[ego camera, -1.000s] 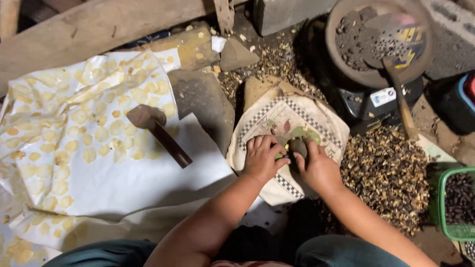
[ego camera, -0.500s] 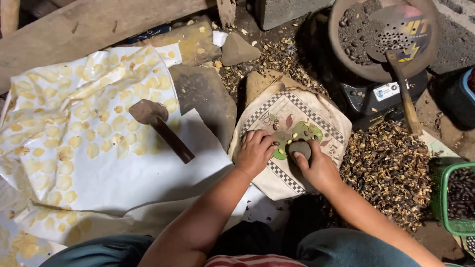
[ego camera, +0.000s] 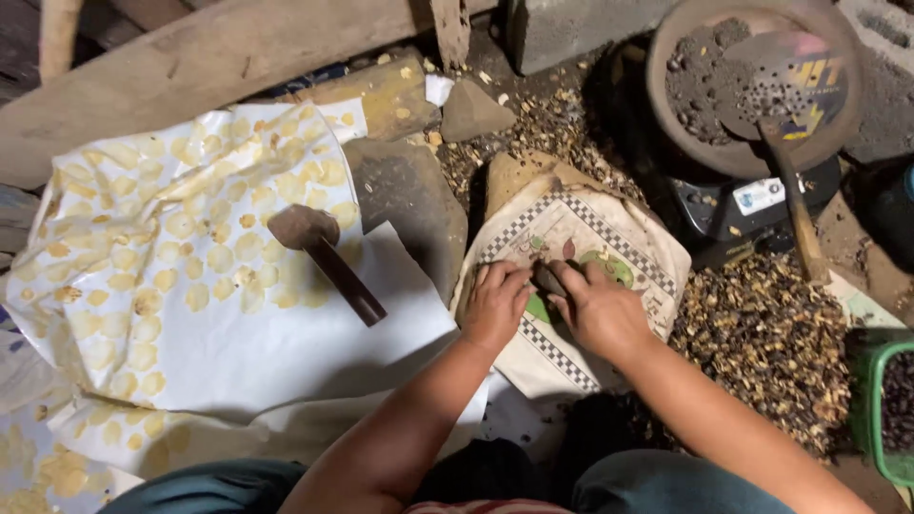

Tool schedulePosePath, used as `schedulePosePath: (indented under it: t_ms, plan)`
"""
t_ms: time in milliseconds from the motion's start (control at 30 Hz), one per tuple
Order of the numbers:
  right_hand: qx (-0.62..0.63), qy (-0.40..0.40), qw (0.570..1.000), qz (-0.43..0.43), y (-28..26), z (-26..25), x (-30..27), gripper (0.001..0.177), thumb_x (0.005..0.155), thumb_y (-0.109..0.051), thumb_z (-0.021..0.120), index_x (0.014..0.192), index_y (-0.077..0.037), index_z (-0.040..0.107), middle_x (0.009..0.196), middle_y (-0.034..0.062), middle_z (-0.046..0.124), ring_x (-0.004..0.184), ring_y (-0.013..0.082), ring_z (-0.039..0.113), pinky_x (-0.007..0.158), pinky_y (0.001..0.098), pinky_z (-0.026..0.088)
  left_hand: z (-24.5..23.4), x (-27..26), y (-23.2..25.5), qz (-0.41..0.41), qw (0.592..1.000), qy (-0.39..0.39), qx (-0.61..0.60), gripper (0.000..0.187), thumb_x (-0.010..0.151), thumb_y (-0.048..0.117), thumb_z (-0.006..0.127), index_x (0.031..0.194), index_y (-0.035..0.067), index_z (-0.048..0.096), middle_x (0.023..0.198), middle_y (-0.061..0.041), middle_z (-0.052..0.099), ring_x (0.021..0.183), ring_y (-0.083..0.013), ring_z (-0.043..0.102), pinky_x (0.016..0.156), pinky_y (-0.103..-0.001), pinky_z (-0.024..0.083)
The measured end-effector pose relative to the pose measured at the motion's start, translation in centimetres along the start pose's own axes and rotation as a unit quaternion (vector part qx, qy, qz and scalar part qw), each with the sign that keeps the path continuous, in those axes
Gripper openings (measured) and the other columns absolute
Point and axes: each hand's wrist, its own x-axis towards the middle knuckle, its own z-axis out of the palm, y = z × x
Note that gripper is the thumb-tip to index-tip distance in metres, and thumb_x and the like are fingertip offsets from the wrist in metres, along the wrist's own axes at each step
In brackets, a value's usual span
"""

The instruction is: Crushing and dehulling nuts using a wooden mallet and sorting them in a processing area.

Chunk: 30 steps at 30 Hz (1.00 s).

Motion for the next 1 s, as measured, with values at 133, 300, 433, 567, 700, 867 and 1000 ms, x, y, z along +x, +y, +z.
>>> schedulePosePath:
  t_ms: [133,300,433,567,700,867,1000]
  plan:
    - [0.028,-0.049,0.994,0.096,1.3,-0.1,1.9,0.054,0.092,-0.043,0.065,0.138,-0.018,0.05,0.109,0.0212,0.069,0.09,0.0424,0.07,0.073,0.0507,0.057,-0.5,-0.5,-1.0,0.001,0.998,-0.031,-0.053,0.028,0.09,0.012,0.072,0.118,0.009,0.072,0.116,-0.009,0.063,0.112,-0.0308,0.058,0.097,-0.043,0.048]
    - [0.034,-0.175,0.969,0.174,1.7,-0.7,3.2,0.056,0.095,-0.049,0.06,0.138,-0.017,0.047,0.105,0.0235,0.073,0.098,0.0432,0.07,0.082,0.0522,0.055,0.9,-1.4,-1.9,0.035,0.997,-0.052,-0.049,0.031,0.089,0.005,0.066,0.119,0.009,0.073,0.115,-0.008,0.064,0.114,-0.031,0.059,0.099,-0.042,0.05]
    - [-0.073,-0.137,0.982,0.107,-0.2,-2.0,2.9,0.056,0.094,-0.049,0.057,0.142,-0.021,0.044,0.121,0.0199,0.067,0.098,0.0392,0.072,0.08,0.0487,0.059,1.9,1.6,-1.5,0.031,0.998,-0.016,-0.051,0.035,0.095,0.003,0.064,0.128,0.012,0.068,0.119,-0.008,0.066,0.115,-0.031,0.06,0.099,-0.042,0.05]
    - [-0.056,-0.169,0.971,0.156,0.0,-1.9,2.1,0.053,0.097,-0.05,0.059,0.141,-0.024,0.047,0.121,0.0205,0.067,0.097,0.0407,0.072,0.08,0.0502,0.058,1.1,1.9,0.9,-0.141,0.974,-0.126,-0.124,0.05,0.094,0.013,0.068,0.142,0.015,0.054,0.116,-0.01,0.067,0.112,-0.0323,0.061,0.095,-0.046,0.049]
    - [0.05,0.071,0.996,0.021,0.2,0.9,1.9,0.055,0.095,-0.043,0.065,0.142,-0.018,0.049,0.117,0.0222,0.068,0.094,0.0438,0.071,0.076,0.0506,0.058,-0.6,1.2,0.4,-0.041,0.997,-0.025,-0.054,0.057,0.093,0.009,0.067,0.146,0.008,0.045,0.121,-0.013,0.065,0.116,-0.0368,0.056,0.099,-0.05,0.046]
    - [-0.032,-0.148,0.987,0.058,-3.4,-3.1,3.2,0.054,0.096,-0.047,0.059,0.143,-0.025,0.045,0.126,0.0178,0.065,0.082,0.0371,0.074,0.066,0.0465,0.062,-1.1,-1.7,-1.4,-0.015,0.998,0.008,-0.062,0.045,0.091,0.01,0.071,0.134,0.005,0.057,0.126,-0.018,0.06,0.118,-0.039,0.055,0.097,-0.047,0.047]
    - [0.07,0.016,0.996,0.051,-0.1,-1.3,3.5,0.052,0.095,-0.044,0.064,0.138,-0.019,0.051,0.114,0.019,0.072,0.086,0.0396,0.073,0.07,0.05,0.057,-0.6,-1.5,-2.4,-0.018,0.998,-0.01,-0.065,0.033,0.094,0.006,0.066,0.126,0.012,0.065,0.121,-0.011,0.065,0.114,-0.034,0.06,0.099,-0.044,0.051]
